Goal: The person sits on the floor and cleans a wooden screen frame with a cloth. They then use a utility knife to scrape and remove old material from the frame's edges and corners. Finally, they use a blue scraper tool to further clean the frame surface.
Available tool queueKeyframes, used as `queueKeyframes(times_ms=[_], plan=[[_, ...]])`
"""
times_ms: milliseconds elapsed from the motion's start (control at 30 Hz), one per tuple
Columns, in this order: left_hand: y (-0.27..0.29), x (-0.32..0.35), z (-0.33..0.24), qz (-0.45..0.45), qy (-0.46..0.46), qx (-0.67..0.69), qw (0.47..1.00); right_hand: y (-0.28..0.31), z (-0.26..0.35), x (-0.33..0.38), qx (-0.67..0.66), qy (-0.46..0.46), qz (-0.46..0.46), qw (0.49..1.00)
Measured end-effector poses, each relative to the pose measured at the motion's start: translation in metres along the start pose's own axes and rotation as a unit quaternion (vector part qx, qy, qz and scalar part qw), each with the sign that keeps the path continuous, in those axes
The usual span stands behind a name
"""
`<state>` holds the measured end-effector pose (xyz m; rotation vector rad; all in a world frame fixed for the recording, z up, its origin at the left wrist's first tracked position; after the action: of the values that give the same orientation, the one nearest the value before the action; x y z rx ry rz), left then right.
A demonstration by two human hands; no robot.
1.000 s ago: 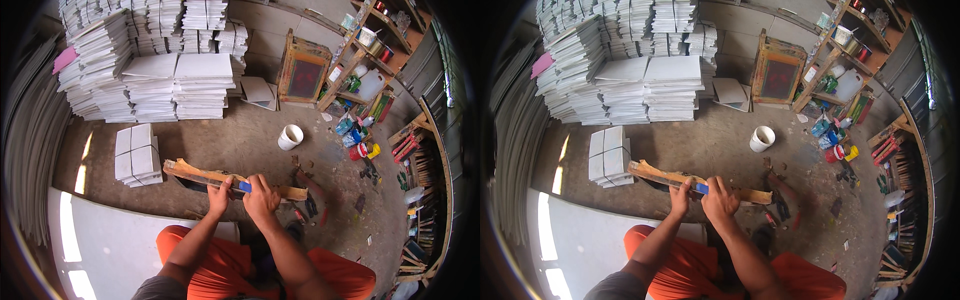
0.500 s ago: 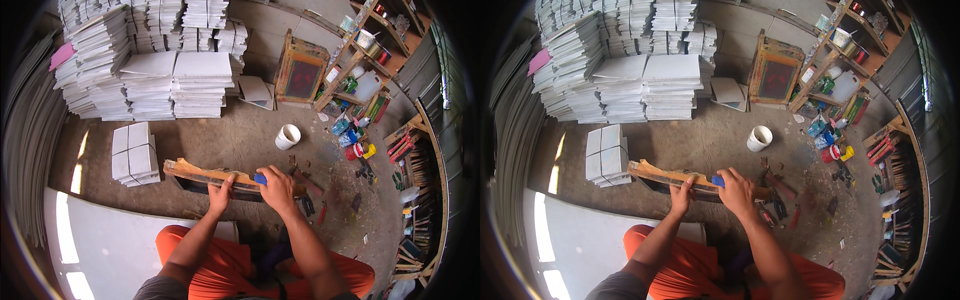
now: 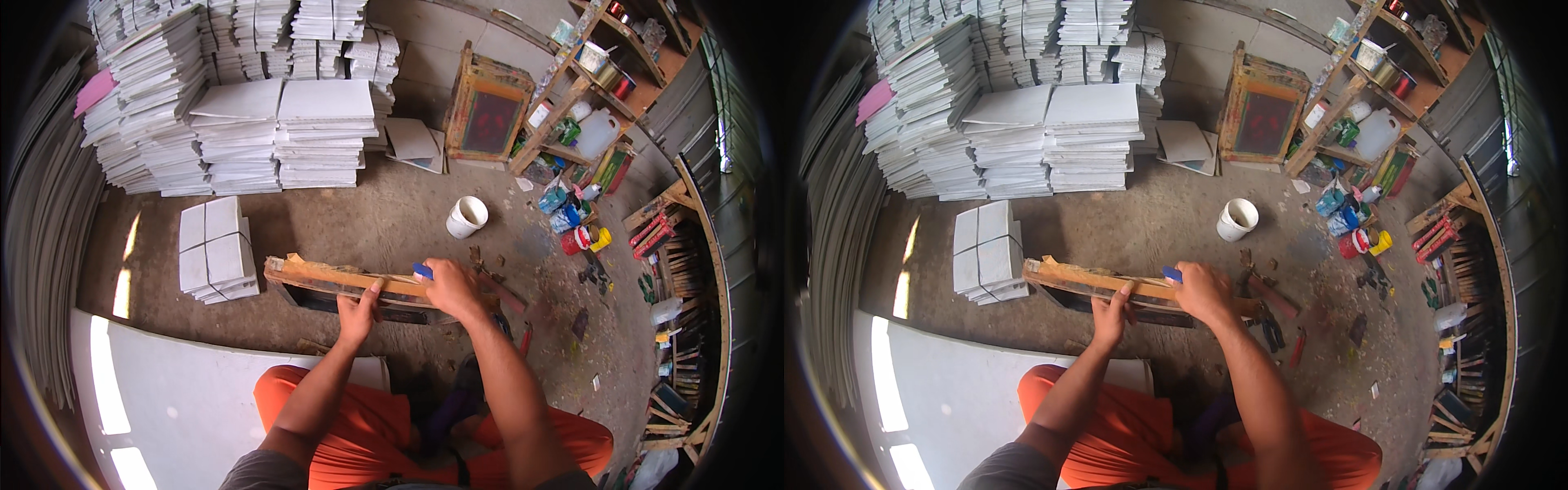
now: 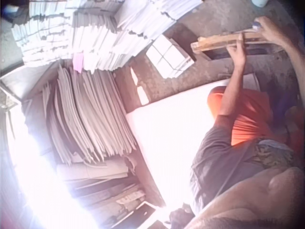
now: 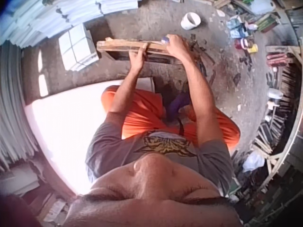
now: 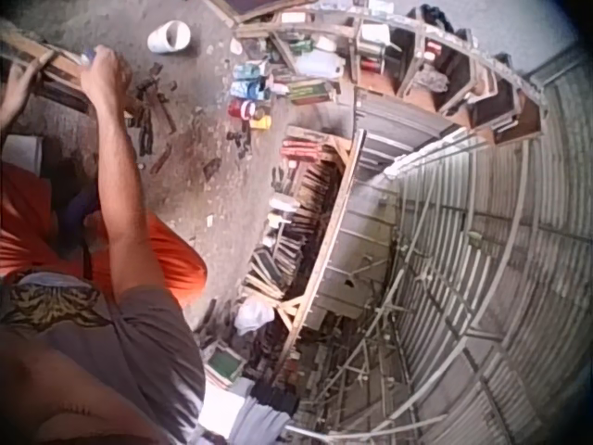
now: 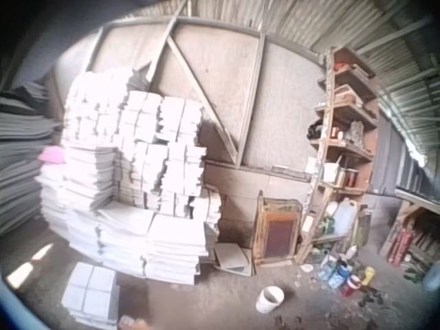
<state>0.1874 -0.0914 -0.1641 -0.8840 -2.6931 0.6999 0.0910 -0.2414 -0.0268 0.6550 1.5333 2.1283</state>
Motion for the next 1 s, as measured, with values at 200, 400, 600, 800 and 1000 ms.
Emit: queueKeyframes(times_ms=[200, 400, 600, 800, 1000], plan=[[0.001, 0.001, 0.003, -0.007, -0.018, 0.027, 0.999, 0.008, -0.021, 0.017, -0.161, 0.033, -0.041, 0.986], [-0.004, -0.001, 0.005, -0.008, -0.02, 0.029, 0.999, -0.005, -0.011, 0.068, -0.155, 0.064, -0.267, 0.949], [0.001, 0.001, -0.001, -0.018, -0.027, 0.014, 0.999, -0.017, -0.005, 0.057, 0.0, 0.013, -0.224, 0.975], [0.0, 0.0, -0.002, -0.012, -0.016, 0.01, 1.0, 0.0, -0.024, 0.015, 0.021, -0.007, -0.058, 0.998], [0.001, 0.001, 0.003, -0.023, -0.028, 0.02, 0.999, 0.01, -0.047, 0.03, -0.19, 0.052, -0.113, 0.974]])
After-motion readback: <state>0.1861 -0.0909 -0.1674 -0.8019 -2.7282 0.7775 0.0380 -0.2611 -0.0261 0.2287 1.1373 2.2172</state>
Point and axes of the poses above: each hand's wrist, its own x-axis away from the middle knuckle, its own y-axis out of the back of the hand, z = x × y, the point moved 7 cm from there along -x, towards the middle knuckle
